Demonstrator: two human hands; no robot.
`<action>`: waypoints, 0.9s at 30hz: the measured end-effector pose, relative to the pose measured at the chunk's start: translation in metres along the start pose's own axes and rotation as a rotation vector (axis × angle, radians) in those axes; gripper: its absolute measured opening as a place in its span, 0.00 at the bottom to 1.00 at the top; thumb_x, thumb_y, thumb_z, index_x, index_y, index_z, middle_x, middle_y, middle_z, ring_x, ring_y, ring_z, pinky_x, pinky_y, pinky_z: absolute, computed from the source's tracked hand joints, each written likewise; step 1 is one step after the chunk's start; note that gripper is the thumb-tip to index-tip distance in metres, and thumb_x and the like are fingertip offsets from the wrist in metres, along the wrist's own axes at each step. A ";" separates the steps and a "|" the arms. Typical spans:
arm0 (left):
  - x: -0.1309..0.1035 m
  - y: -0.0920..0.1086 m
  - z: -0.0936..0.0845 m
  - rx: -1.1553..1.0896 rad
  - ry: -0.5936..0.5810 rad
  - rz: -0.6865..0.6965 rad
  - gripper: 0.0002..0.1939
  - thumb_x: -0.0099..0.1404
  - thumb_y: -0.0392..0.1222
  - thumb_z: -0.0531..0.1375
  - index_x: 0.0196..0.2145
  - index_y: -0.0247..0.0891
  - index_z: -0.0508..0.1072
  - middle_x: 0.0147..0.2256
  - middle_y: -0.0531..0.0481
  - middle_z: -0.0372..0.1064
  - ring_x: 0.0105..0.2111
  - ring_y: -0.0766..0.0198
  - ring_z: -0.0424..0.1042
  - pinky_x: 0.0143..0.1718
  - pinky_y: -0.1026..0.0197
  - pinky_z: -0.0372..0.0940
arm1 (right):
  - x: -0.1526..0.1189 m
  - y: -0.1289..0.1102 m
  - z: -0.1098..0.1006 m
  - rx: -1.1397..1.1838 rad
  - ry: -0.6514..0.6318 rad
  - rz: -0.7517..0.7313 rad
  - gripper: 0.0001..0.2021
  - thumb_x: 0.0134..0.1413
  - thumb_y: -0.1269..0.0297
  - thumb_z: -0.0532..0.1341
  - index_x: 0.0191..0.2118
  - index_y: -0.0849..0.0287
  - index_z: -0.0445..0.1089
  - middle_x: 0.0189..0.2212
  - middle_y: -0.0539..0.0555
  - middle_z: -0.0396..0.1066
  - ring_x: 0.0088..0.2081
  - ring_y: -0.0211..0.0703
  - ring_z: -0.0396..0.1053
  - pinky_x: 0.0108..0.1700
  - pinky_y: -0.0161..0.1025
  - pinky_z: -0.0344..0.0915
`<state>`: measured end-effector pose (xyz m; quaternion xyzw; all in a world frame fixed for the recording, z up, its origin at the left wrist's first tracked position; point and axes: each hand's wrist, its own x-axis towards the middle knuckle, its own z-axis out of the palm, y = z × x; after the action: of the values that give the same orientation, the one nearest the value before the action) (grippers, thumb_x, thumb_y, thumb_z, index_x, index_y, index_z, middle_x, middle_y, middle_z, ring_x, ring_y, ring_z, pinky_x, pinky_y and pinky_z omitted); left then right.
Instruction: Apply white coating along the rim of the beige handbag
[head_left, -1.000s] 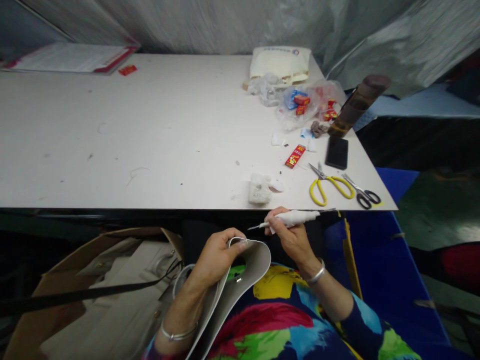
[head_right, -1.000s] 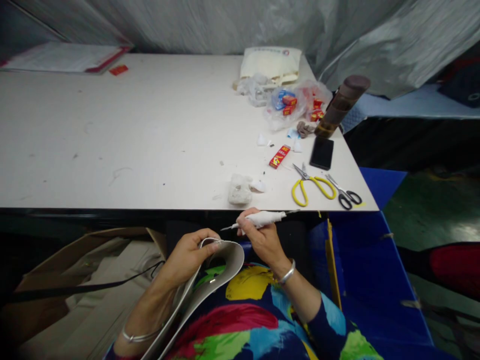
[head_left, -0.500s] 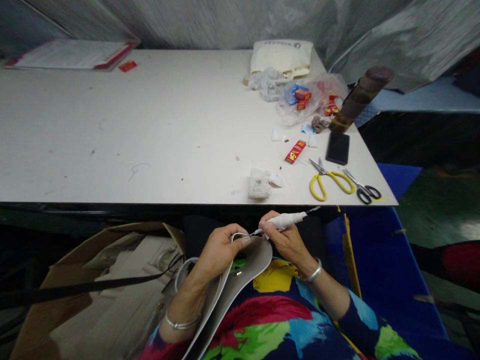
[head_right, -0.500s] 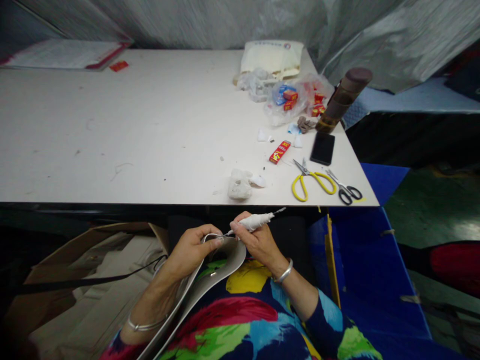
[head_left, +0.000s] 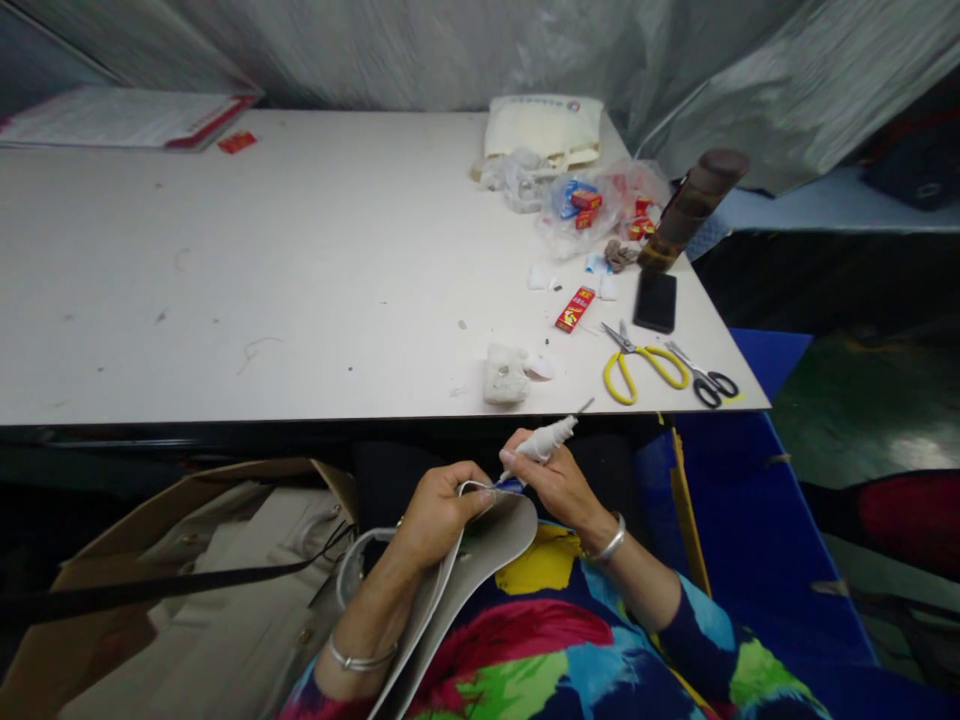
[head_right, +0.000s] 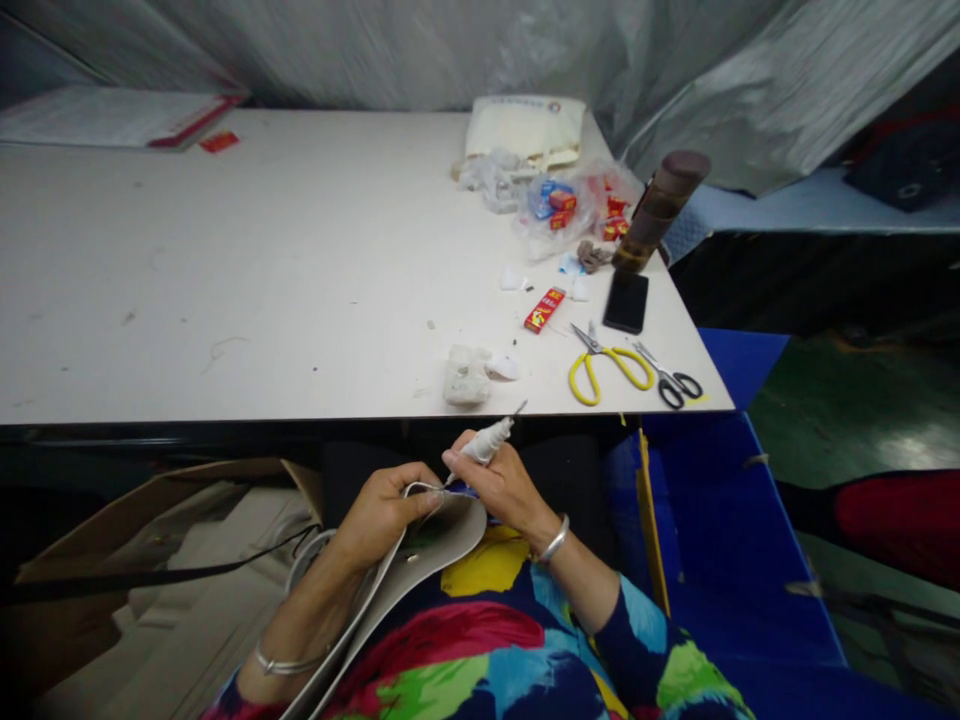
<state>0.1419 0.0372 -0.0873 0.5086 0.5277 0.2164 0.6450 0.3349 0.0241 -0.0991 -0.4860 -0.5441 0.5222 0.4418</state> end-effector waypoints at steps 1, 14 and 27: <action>0.000 0.000 -0.001 -0.007 0.005 -0.002 0.12 0.51 0.48 0.67 0.25 0.36 0.76 0.22 0.53 0.68 0.25 0.63 0.63 0.29 0.62 0.57 | -0.004 0.004 0.001 0.040 0.028 -0.008 0.17 0.66 0.49 0.63 0.32 0.57 0.71 0.25 0.48 0.66 0.28 0.39 0.63 0.31 0.36 0.60; 0.002 -0.005 -0.017 -0.037 0.108 0.038 0.14 0.53 0.49 0.68 0.28 0.36 0.75 0.24 0.52 0.68 0.26 0.63 0.64 0.29 0.63 0.58 | 0.011 0.013 -0.009 0.010 0.529 -0.183 0.15 0.70 0.51 0.61 0.35 0.56 0.70 0.26 0.48 0.67 0.31 0.42 0.67 0.38 0.39 0.66; 0.003 -0.002 -0.044 -0.177 0.231 -0.022 0.21 0.52 0.54 0.72 0.35 0.35 0.76 0.28 0.52 0.71 0.28 0.62 0.67 0.31 0.63 0.62 | 0.040 0.012 -0.021 -0.254 0.507 -0.306 0.12 0.71 0.53 0.61 0.41 0.56 0.72 0.36 0.52 0.73 0.39 0.45 0.73 0.48 0.44 0.70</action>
<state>0.1029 0.0575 -0.0867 0.4154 0.5828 0.3122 0.6247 0.3510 0.0660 -0.1111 -0.5643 -0.5442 0.2399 0.5725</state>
